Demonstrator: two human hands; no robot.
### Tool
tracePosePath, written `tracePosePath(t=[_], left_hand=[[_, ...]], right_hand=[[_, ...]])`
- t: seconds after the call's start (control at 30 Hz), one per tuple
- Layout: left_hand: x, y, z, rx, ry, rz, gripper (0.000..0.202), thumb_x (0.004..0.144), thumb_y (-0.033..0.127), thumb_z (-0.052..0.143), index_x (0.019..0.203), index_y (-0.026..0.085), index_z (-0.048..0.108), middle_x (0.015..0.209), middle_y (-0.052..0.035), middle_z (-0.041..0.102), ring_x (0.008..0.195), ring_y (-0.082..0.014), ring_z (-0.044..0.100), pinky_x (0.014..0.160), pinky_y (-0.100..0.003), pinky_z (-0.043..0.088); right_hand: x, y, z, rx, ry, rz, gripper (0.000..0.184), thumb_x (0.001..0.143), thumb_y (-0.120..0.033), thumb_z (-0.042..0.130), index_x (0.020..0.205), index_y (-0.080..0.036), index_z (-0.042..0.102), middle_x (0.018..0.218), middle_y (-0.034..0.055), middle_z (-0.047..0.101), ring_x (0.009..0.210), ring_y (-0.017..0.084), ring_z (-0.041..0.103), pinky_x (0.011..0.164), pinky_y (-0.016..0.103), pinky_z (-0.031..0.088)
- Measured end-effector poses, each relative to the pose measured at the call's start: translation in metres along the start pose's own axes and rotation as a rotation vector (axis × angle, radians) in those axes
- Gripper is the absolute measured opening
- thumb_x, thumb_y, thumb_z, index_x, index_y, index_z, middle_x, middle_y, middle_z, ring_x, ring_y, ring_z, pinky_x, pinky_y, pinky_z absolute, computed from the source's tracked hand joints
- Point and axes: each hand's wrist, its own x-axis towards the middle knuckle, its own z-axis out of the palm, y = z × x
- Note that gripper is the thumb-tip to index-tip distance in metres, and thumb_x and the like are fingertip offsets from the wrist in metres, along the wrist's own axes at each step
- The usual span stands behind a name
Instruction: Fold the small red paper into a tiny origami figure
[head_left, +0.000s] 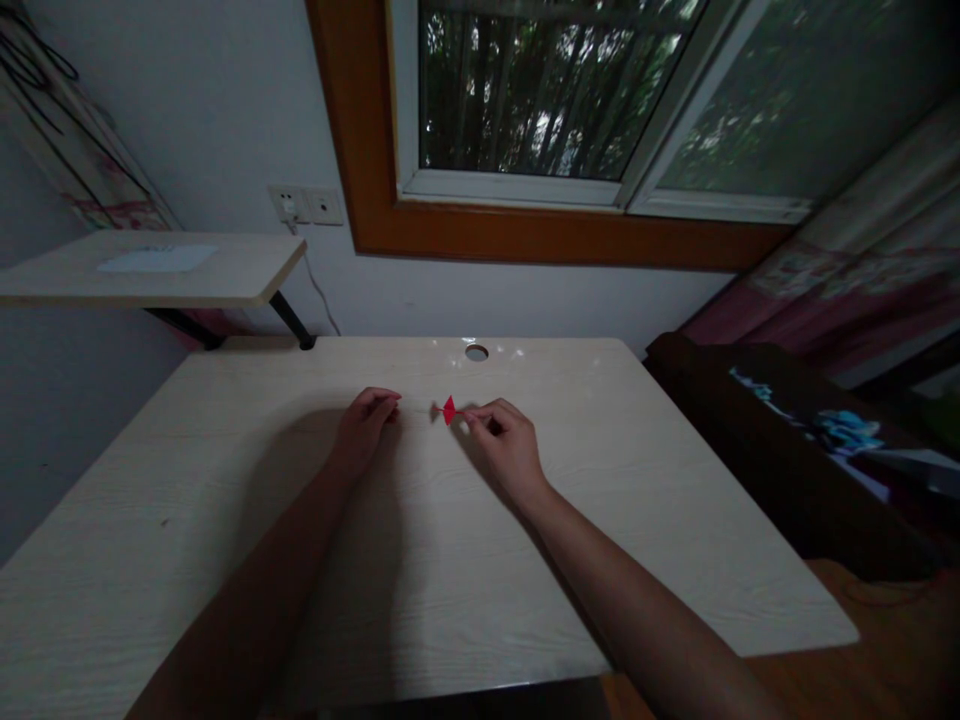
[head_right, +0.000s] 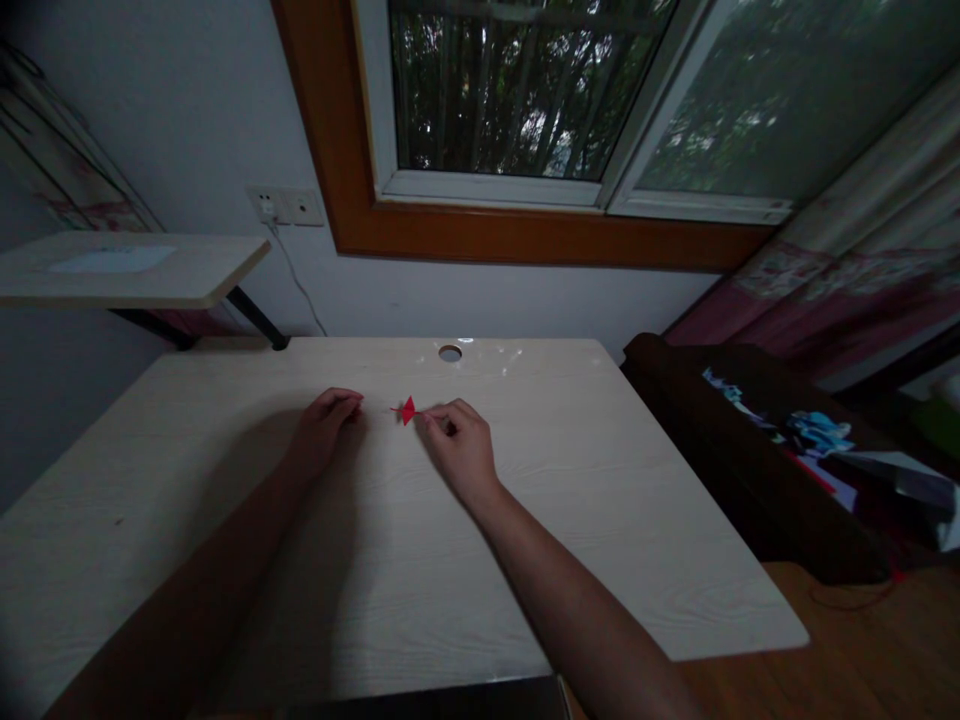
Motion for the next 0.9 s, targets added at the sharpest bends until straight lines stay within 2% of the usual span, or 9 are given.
tracePosePath(t=[0.23, 0.5, 0.67, 0.9], left_hand=[[0.001, -0.007, 0.000, 0.012, 0.012, 0.013, 0.027, 0.085, 0.044, 0.059, 0.093, 0.019, 0.067, 0.080, -0.0026, 0.065, 0.076, -0.0166, 0.061, 0.074, -0.029, 0.049], [-0.001, -0.004, 0.000, -0.016, -0.006, 0.008, 0.024, 0.085, 0.041, 0.060, 0.091, 0.019, 0.067, 0.080, -0.0021, 0.065, 0.078, -0.0162, 0.061, 0.076, -0.029, 0.048], [-0.001, -0.006, 0.001, -0.031, -0.012, 0.003, 0.024, 0.085, 0.041, 0.060, 0.091, 0.019, 0.067, 0.079, -0.0018, 0.064, 0.078, -0.0162, 0.061, 0.076, -0.029, 0.048], [0.000, -0.010, 0.001, -0.003, -0.009, 0.016, 0.027, 0.085, 0.044, 0.059, 0.093, 0.019, 0.067, 0.081, -0.0023, 0.065, 0.078, -0.0158, 0.061, 0.075, -0.028, 0.048]], right_hand=[[0.009, 0.000, -0.013, -0.062, -0.023, -0.023, 0.012, 0.086, -0.024, 0.066, 0.078, -0.020, 0.073, 0.073, 0.0001, 0.061, 0.063, 0.014, 0.052, 0.061, 0.026, 0.038], [0.005, 0.041, -0.067, -0.113, 0.019, 0.085, 0.017, 0.085, -0.033, 0.065, 0.081, -0.019, 0.074, 0.076, 0.0018, 0.064, 0.062, 0.013, 0.051, 0.059, 0.026, 0.038], [-0.003, 0.064, -0.100, -0.267, 0.110, 0.159, 0.019, 0.081, -0.035, 0.066, 0.077, -0.018, 0.072, 0.073, 0.0019, 0.065, 0.060, 0.014, 0.051, 0.058, 0.026, 0.038], [-0.008, 0.078, -0.122, -0.408, 0.221, 0.247, 0.031, 0.079, -0.047, 0.067, 0.073, -0.017, 0.068, 0.071, 0.0051, 0.067, 0.060, 0.018, 0.056, 0.059, 0.028, 0.041]])
